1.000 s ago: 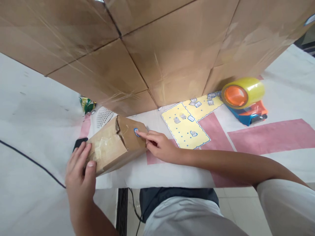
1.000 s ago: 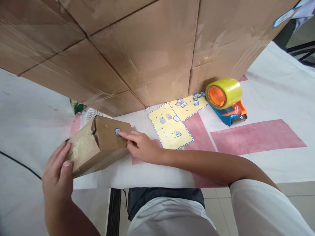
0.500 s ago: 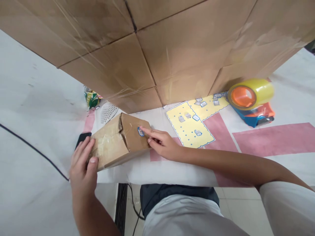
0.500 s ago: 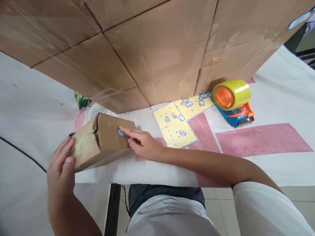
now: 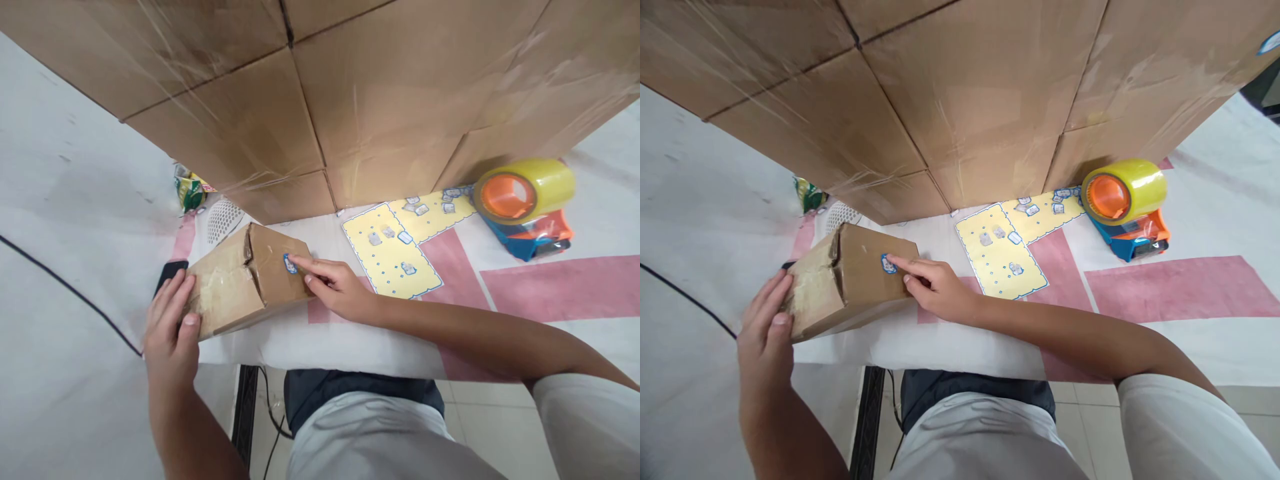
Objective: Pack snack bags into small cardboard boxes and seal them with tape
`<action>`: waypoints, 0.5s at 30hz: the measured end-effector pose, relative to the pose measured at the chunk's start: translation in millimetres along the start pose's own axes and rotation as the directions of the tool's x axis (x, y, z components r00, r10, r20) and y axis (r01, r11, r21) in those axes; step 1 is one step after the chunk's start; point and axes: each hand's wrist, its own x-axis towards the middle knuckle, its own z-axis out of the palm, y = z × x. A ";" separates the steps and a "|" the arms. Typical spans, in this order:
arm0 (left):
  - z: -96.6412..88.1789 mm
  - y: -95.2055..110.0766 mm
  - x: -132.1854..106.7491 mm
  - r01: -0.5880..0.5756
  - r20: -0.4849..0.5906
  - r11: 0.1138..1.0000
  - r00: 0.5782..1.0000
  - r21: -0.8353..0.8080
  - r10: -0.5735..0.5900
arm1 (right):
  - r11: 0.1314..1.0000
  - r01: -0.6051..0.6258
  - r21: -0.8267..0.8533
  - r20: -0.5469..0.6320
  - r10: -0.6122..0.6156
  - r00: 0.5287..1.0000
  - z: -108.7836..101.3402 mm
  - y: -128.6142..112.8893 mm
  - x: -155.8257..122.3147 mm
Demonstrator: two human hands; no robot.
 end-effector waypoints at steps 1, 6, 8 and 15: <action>-0.3 -0.4 -0.4 -0.004 0.002 1.000 1.000 0.000 0.004 | 1.000 0.012 0.004 0.001 -0.012 1.000 0.3 0.3 0.4; -1.2 -1.9 -1.4 -0.004 0.007 1.000 1.000 0.006 0.004 | 0.998 -0.059 0.037 0.057 0.057 0.997 -1.3 -1.5 2.8; -1.7 -2.6 -1.5 -0.012 0.001 1.000 1.000 -0.010 0.012 | 0.997 -0.064 0.042 0.084 0.060 0.995 -2.3 -2.8 2.5; -4.2 -3.8 -2.7 0.033 0.047 0.999 0.998 0.015 -0.034 | 0.992 0.110 -0.064 0.070 -0.105 0.992 -1.6 0.3 -3.6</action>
